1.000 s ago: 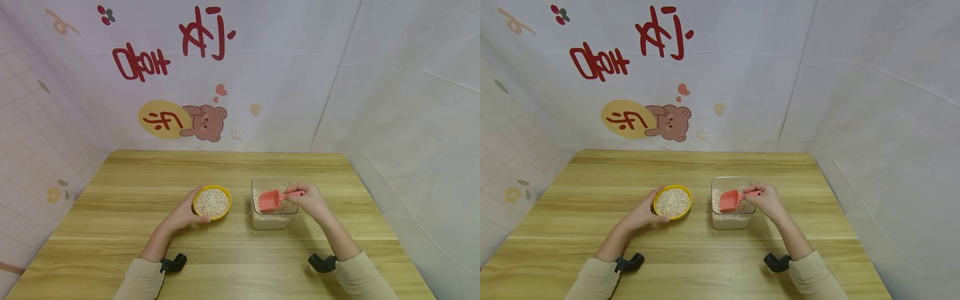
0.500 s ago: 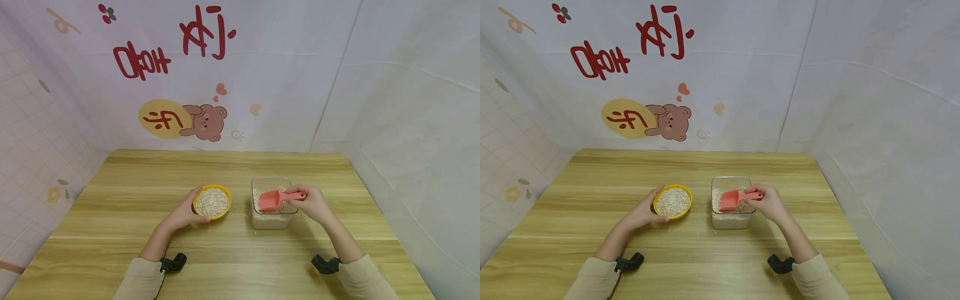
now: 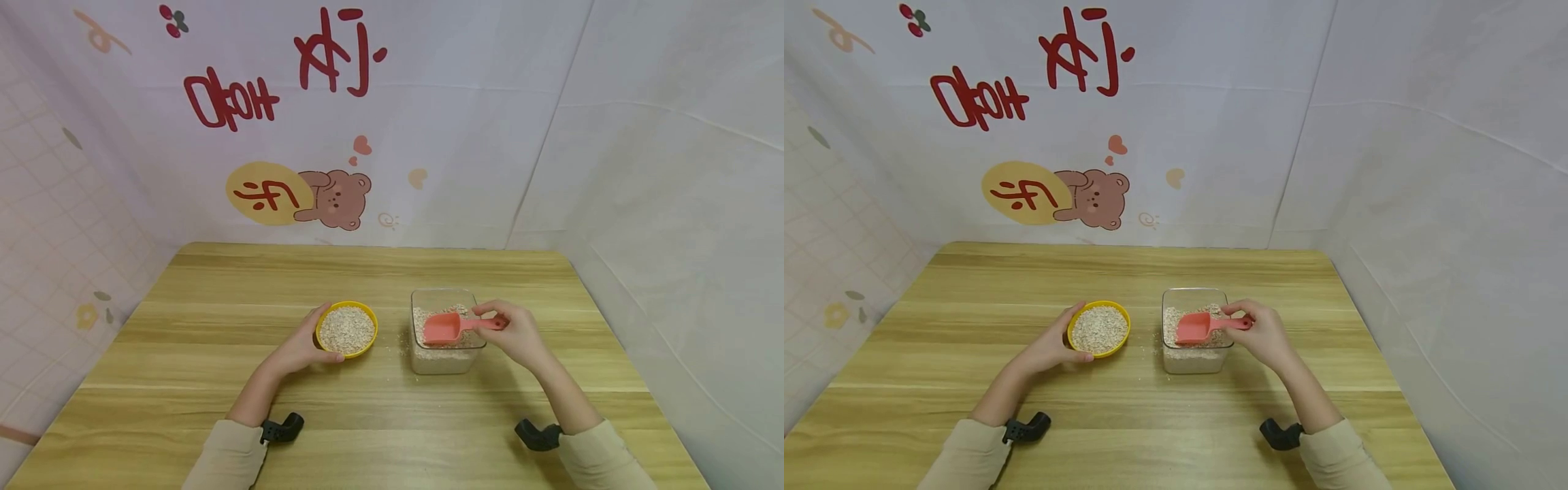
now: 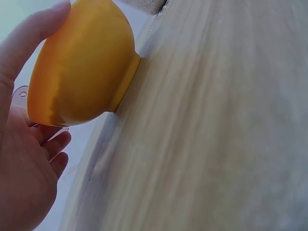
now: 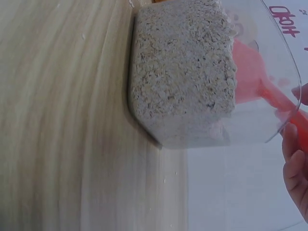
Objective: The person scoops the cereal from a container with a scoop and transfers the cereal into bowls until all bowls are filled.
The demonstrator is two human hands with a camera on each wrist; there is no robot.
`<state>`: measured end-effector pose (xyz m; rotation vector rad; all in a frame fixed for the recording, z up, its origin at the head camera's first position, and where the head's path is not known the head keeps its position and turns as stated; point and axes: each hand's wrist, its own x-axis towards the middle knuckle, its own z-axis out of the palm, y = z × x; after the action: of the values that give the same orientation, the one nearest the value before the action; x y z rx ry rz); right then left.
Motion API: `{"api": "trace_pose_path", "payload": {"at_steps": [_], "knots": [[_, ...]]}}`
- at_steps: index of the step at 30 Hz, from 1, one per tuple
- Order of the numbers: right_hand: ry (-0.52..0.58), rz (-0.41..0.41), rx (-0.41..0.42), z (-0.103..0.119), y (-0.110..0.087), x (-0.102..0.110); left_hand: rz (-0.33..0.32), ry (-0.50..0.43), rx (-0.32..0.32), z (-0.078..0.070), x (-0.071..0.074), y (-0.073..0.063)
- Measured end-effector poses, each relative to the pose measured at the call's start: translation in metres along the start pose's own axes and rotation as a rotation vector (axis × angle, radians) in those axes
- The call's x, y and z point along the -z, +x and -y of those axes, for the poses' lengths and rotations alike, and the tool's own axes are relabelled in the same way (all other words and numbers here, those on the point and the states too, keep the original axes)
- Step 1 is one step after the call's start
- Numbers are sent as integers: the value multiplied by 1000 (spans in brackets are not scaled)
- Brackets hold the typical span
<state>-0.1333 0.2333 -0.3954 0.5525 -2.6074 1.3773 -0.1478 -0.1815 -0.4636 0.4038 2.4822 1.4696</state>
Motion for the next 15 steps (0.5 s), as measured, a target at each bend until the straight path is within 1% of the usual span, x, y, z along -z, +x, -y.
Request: {"api": "trace_pose_path", "payload": {"at_steps": [4, 10, 15], "knots": [[-37, -19, 5, 0, -1, 5, -2, 20, -8, -1, 1, 0], [-55, -1, -19, -1, -2, 11, 8, 59, -25, 0, 3, -1], [-100, -17, 0, -1, -1, 16, 15, 85, -29, -4, 9, -4]]}}
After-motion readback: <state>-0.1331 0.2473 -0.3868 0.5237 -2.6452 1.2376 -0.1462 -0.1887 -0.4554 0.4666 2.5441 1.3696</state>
